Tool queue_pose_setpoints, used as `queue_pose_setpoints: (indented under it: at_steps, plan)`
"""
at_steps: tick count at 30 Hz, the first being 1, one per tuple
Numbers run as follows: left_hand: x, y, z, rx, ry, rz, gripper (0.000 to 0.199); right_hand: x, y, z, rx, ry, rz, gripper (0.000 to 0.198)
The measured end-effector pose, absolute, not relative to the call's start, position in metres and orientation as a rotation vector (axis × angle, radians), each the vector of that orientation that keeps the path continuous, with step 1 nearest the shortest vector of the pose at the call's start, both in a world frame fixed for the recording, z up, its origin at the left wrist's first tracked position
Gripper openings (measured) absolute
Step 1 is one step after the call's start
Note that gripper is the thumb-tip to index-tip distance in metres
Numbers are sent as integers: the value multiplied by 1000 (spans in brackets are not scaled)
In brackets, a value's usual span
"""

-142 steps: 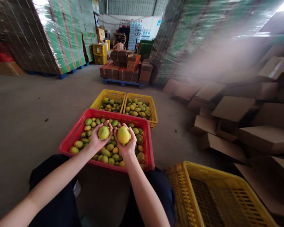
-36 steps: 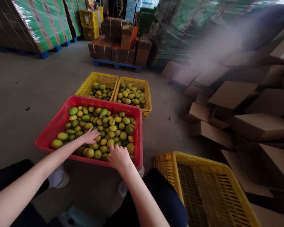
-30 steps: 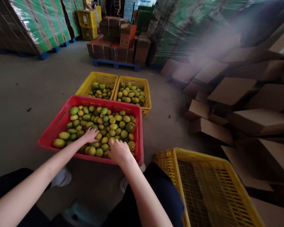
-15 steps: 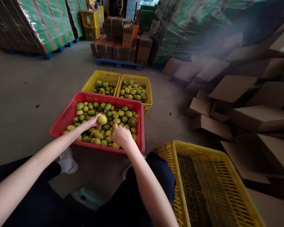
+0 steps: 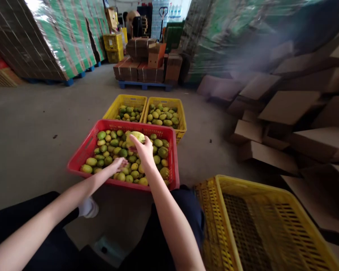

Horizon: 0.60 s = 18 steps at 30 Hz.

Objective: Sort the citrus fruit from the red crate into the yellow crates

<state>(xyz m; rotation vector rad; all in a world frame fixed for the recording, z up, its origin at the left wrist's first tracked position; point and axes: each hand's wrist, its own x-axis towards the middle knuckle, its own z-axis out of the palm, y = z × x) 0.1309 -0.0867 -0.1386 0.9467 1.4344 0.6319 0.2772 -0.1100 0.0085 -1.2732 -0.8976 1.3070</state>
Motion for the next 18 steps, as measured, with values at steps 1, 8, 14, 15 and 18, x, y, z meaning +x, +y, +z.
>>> queue_pose_setpoints:
  at_steps: [1,8,14,15,18]
  plan:
    - [132,-86,-150,976,1515,592,31,280,-108,12,-1225,-842,1360,41]
    - [171,-80,-178,1334,1697,342,13,315,-106,17,-1279,-863,1228,40]
    - [182,-84,-198,1425,1554,547,28,317,-109,9,-1282,-878,1290,38]
    - [179,-82,-197,1405,1493,663,32,316,-109,8,-1278,-888,1303,39]
    - [165,-71,-178,1262,1342,803,39,315,-112,3,-1283,-969,1251,42]
